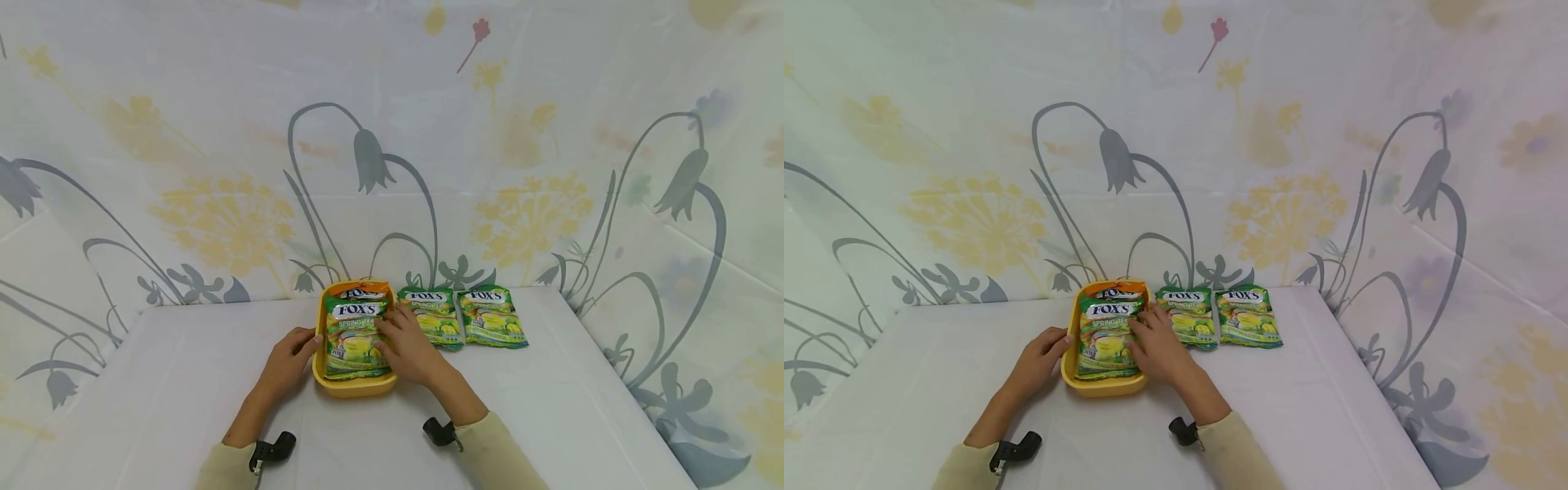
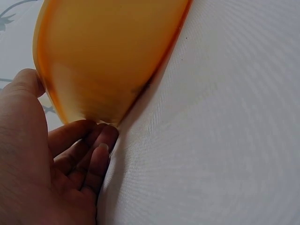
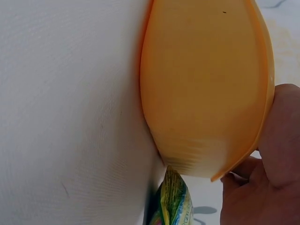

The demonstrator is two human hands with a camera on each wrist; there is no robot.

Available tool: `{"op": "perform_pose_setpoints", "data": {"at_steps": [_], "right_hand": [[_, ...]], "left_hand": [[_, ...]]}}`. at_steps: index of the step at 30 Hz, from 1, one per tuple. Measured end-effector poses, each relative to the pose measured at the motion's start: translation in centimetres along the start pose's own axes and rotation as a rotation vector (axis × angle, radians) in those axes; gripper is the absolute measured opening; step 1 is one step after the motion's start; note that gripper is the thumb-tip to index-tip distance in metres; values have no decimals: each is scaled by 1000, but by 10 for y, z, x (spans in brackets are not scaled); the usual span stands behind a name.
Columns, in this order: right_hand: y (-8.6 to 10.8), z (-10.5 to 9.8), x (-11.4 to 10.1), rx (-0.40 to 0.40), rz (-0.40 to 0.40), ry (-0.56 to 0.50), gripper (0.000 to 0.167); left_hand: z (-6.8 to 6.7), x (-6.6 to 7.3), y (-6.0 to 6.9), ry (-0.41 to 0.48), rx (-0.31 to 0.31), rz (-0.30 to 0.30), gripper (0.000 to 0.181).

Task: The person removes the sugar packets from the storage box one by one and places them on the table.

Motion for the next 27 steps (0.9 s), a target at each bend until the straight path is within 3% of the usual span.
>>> {"op": "perform_pose_setpoints", "data": {"at_steps": [8,13,21,27], "right_hand": [[-1,1,-1,75,-34,-43,38],[0,-3,-13,117,-7,-97,47],[3,-5,-39,-35,192,-211,65],[6,-6,-51,-117,228,-274,74]], "left_hand": [[0,-2,0,2,-8,-10,54],[0,-1,0,7,-3,-12,53],[0,0,0,12,0,-3,52],[0,-1,0,4,-7,-9,53]]}}
Point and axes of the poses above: each hand's wrist, its own y-axis away from the middle knuckle, its own z-axis out of the palm, x = y × z, the point moved 1 cm from there along -y, towards the middle knuckle, and after that the axes turned 9 degrees about y, right-handed, at the moved point
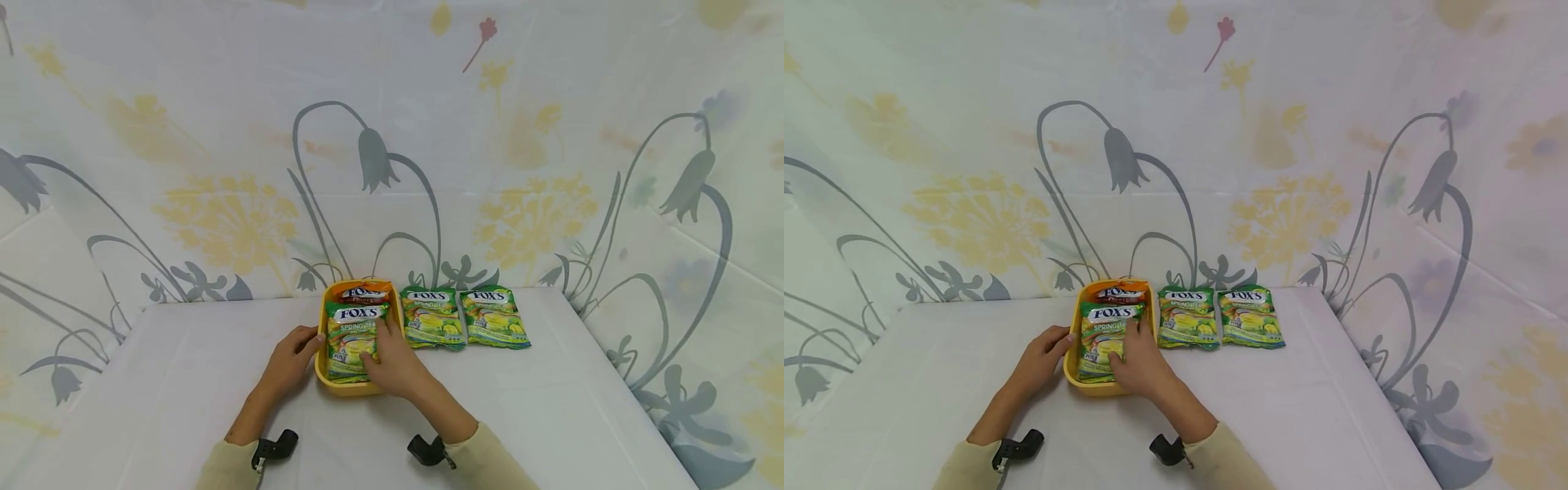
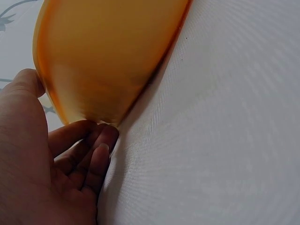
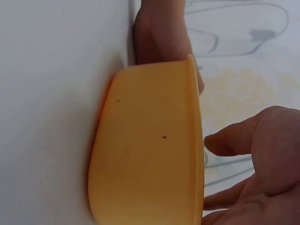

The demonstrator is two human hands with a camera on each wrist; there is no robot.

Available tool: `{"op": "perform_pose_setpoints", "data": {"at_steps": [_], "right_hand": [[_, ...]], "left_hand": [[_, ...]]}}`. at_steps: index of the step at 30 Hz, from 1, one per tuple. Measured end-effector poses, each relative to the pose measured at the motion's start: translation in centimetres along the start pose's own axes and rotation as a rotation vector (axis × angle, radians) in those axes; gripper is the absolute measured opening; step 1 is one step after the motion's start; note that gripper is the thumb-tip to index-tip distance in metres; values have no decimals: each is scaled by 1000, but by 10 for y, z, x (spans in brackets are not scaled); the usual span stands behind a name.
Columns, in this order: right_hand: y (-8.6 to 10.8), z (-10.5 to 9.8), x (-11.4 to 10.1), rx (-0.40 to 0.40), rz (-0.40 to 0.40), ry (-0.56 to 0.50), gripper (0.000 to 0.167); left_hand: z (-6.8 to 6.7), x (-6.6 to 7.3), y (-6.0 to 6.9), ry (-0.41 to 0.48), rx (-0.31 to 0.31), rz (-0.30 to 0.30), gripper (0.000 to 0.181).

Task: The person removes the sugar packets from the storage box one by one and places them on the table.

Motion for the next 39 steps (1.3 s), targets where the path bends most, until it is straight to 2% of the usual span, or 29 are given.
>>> {"op": "perform_pose_setpoints", "data": {"at_steps": [14,20,28,32,36,39], "right_hand": [[-3,-5,-2,-106,59,-16,72],[-4,-4,1,-68,62,-98,69],[-3,-3,1,-23,86,-240,69],[-5,-4,1,-12,76,-359,60],[-6,-4,1,33,71,-351,53],[-4,-4,0,43,103,-279,67]], "left_hand": [[1,-1,1,-12,-5,18,52],[0,0,2,-12,7,60,48],[1,3,2,-10,3,37,49],[0,3,2,-16,8,48,48],[0,1,1,-11,7,42,48],[1,0,0,-5,5,33,49]]}}
Point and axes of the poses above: each hand's wrist, its own y-axis away from the middle knuckle, its own z-axis out of the palm, x = y × z, the point moved 1 cm from there along -y, towards the middle knuckle, and after that the axes turned 9 degrees about y, right-handed, at the moved point
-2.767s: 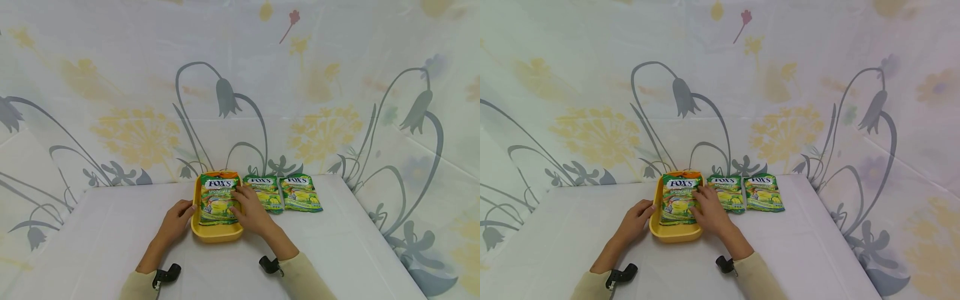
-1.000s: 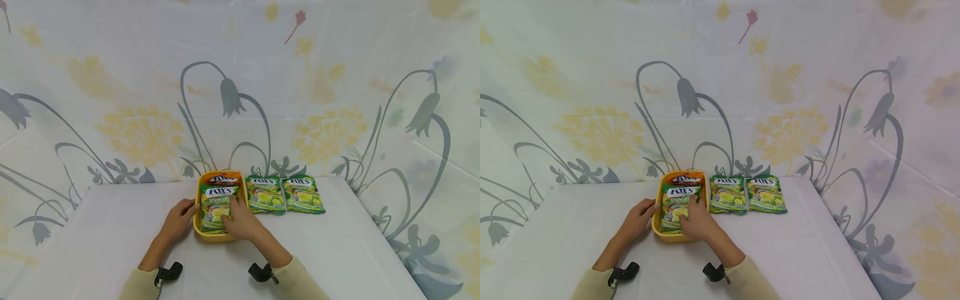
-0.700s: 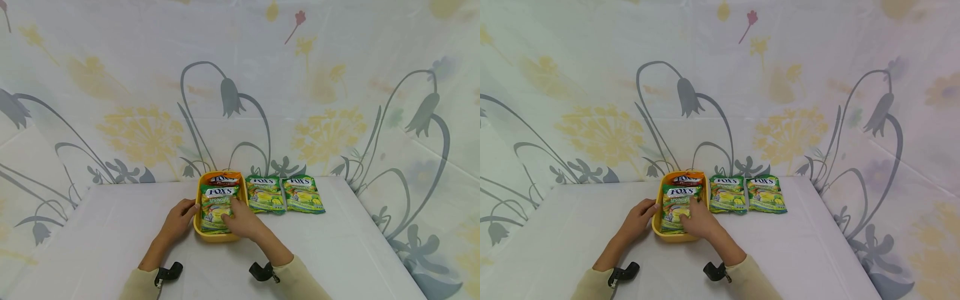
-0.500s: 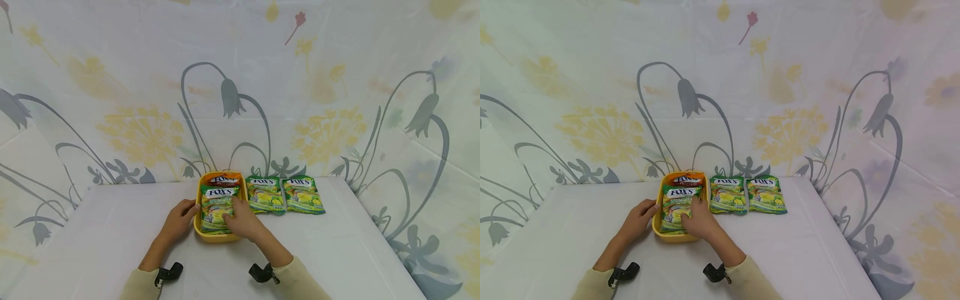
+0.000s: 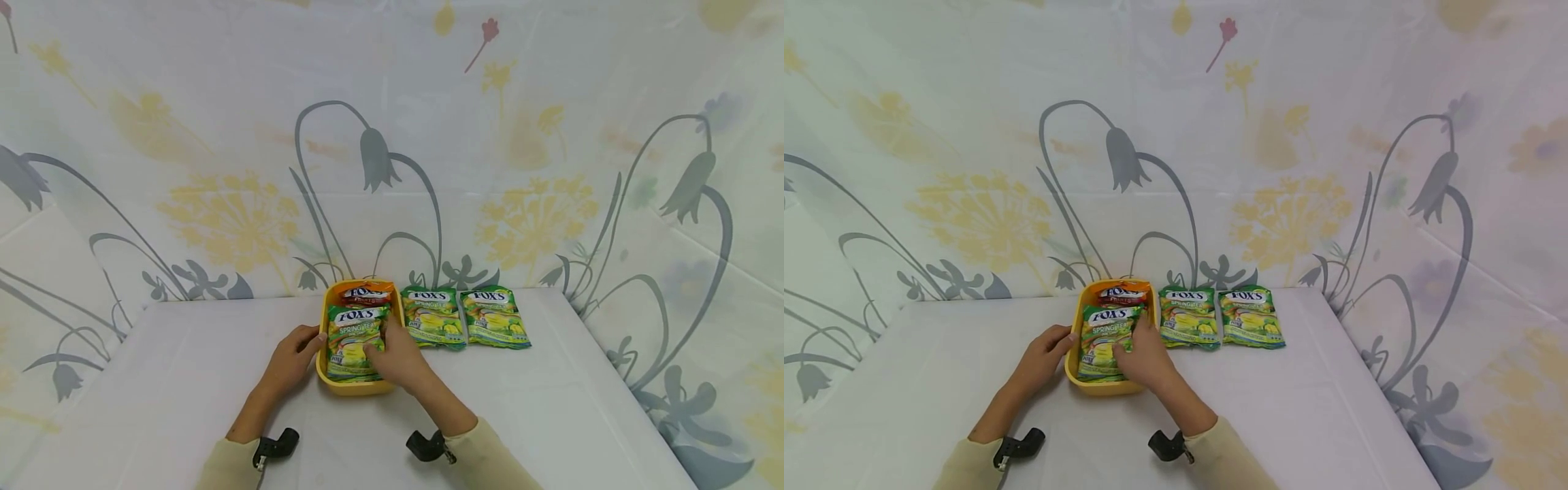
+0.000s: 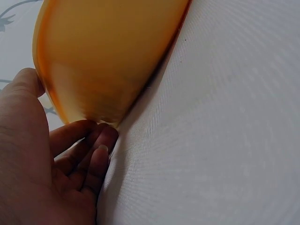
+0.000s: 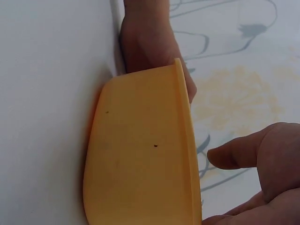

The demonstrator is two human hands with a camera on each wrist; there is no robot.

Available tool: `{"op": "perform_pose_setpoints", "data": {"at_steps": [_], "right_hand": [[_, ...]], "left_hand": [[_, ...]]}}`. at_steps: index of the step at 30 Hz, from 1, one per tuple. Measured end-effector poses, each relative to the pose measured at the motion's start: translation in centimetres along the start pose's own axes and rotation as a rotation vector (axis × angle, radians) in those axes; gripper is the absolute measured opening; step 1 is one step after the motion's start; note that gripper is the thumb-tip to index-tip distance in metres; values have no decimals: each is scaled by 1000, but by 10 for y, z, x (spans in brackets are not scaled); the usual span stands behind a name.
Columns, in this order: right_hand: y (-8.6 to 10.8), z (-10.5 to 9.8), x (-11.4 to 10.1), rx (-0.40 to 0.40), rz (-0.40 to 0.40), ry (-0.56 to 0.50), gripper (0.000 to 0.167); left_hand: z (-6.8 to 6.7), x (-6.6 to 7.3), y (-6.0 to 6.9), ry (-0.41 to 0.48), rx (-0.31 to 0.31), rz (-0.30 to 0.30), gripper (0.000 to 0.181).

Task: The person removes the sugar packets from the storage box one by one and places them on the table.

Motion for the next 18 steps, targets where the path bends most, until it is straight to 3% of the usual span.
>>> {"op": "perform_pose_setpoints", "data": {"at_steps": [4,8,13,18], "right_hand": [[1,1,-1,-33,39,16,80],[0,1,1,-64,35,-7,72],[-2,-1,3,-97,32,-134,58],[-3,-3,5,-69,84,-165,60]], "left_hand": [[0,-1,0,6,-1,0,49],[1,-2,0,9,1,3,50],[0,-3,-1,12,2,3,50],[0,-3,0,11,-2,-1,50]]}}
Point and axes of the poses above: each hand's wrist, its own y-axis away from the middle knuckle, its own z-axis out of the palm, x = y × z, the point moved 1 cm from there along -y, towards the middle knuckle, and after that the axes turned 9 degrees about y, right-handed, at the moved point
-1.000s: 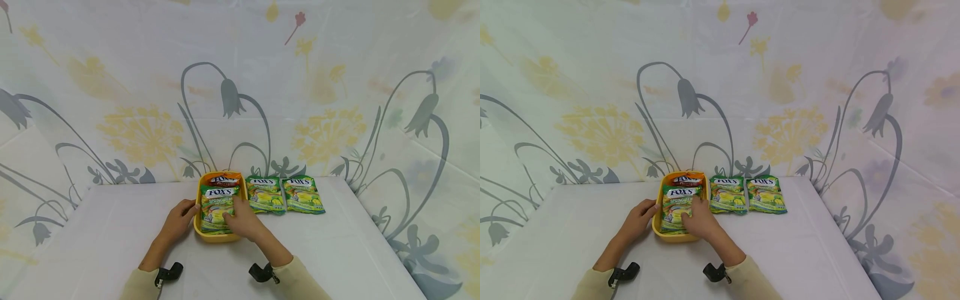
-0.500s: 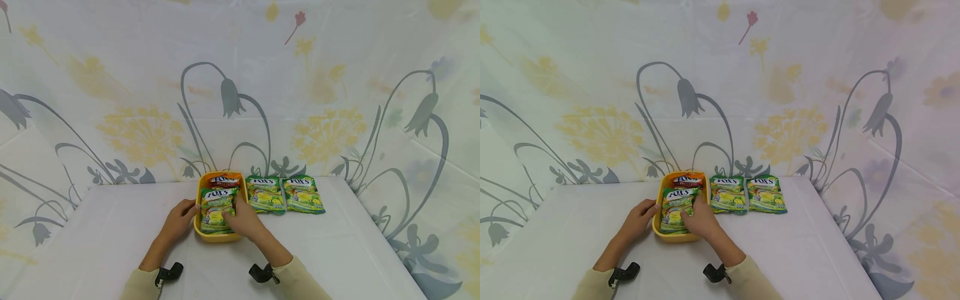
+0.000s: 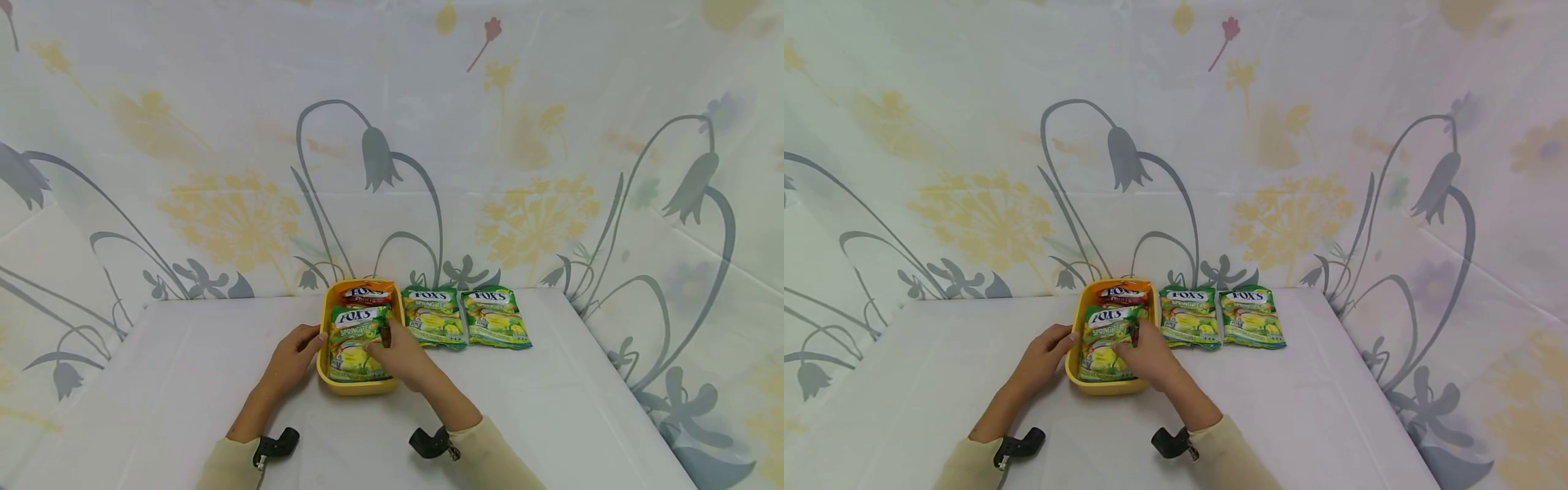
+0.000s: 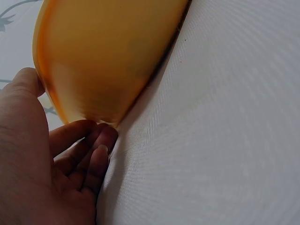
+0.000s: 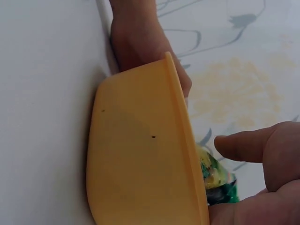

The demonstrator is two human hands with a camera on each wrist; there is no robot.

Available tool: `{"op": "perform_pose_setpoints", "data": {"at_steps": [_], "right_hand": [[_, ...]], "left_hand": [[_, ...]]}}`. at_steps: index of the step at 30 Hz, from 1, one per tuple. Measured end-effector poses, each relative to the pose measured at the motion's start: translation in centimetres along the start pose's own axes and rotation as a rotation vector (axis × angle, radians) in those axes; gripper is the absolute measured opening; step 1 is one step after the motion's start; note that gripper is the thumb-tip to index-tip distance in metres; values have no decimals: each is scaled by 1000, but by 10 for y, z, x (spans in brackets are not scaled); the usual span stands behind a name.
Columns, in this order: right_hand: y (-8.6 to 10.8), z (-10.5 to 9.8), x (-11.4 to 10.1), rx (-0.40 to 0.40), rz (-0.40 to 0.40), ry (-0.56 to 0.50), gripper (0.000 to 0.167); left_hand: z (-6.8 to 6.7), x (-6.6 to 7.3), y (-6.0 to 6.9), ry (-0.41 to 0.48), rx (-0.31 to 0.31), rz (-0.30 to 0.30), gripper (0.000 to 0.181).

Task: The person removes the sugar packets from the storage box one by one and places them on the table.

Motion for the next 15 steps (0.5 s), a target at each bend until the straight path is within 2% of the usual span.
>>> {"op": "perform_pose_setpoints", "data": {"at_steps": [5,15], "right_hand": [[0,2,0,47,-19,83,63],[1,8,1,125,-95,228,57]], "left_hand": [[0,1,1,-8,0,7,51],[0,2,1,0,-1,4,52]]}}
Point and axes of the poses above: each hand's wrist, its own y-axis away from the middle knuckle, its own z-axis out of the palm, x = y × z, the point moved 1 cm from there along -y, towards the middle knuckle, and after that the axes turned 9 degrees about y, right-handed, at the moved point
